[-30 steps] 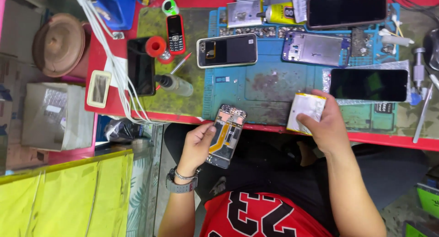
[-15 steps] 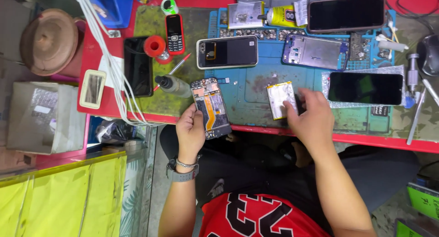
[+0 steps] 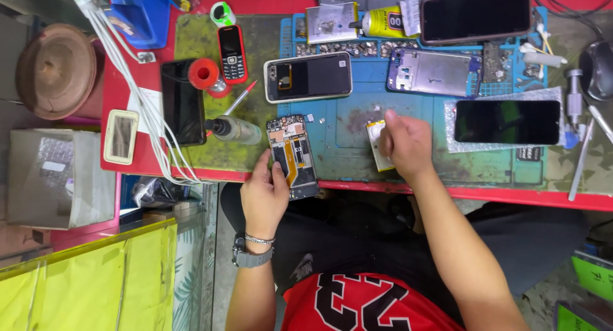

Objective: Cleaning adhesive and debris from a mobile phone frame and preparing the battery for reassembly.

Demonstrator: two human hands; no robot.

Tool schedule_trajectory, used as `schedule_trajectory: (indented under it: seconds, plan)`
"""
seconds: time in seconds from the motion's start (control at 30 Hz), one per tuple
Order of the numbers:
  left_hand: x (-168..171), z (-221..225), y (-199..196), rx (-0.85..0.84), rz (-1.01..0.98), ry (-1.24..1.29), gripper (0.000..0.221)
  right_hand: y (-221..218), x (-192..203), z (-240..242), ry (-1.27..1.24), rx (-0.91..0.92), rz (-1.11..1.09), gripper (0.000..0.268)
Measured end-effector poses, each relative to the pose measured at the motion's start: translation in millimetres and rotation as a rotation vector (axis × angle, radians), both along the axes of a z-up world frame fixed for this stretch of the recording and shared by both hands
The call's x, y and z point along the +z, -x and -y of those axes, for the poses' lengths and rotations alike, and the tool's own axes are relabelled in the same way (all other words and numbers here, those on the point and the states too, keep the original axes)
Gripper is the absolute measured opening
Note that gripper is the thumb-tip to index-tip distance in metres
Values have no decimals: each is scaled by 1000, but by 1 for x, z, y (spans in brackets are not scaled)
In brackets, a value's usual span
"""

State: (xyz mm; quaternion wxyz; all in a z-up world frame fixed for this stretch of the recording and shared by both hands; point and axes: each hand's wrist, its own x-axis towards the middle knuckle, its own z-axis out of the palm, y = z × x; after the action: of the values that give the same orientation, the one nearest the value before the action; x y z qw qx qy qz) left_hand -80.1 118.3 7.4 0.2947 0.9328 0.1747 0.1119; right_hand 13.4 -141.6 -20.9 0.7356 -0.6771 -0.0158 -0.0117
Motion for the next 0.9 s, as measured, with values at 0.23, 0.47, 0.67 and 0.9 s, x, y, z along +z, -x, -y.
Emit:
schedule_trajectory:
  seconds: [0.23, 0.47, 0.67, 0.9]
  plan:
    - [-17, -9, 10, -28, 75, 22, 36, 44, 13, 11, 129, -29, -21, 56]
    - [-1, 6, 27, -72, 104, 187, 35, 96, 42, -32, 291, 282, -297, 22]
    - [6, 32, 32, -123, 122, 249, 35, 133, -25, -37, -283, 276, -318, 24]
    - [19, 59, 6, -353, 174, 215, 30, 136, -17, 0, -278, 161, -223, 25]
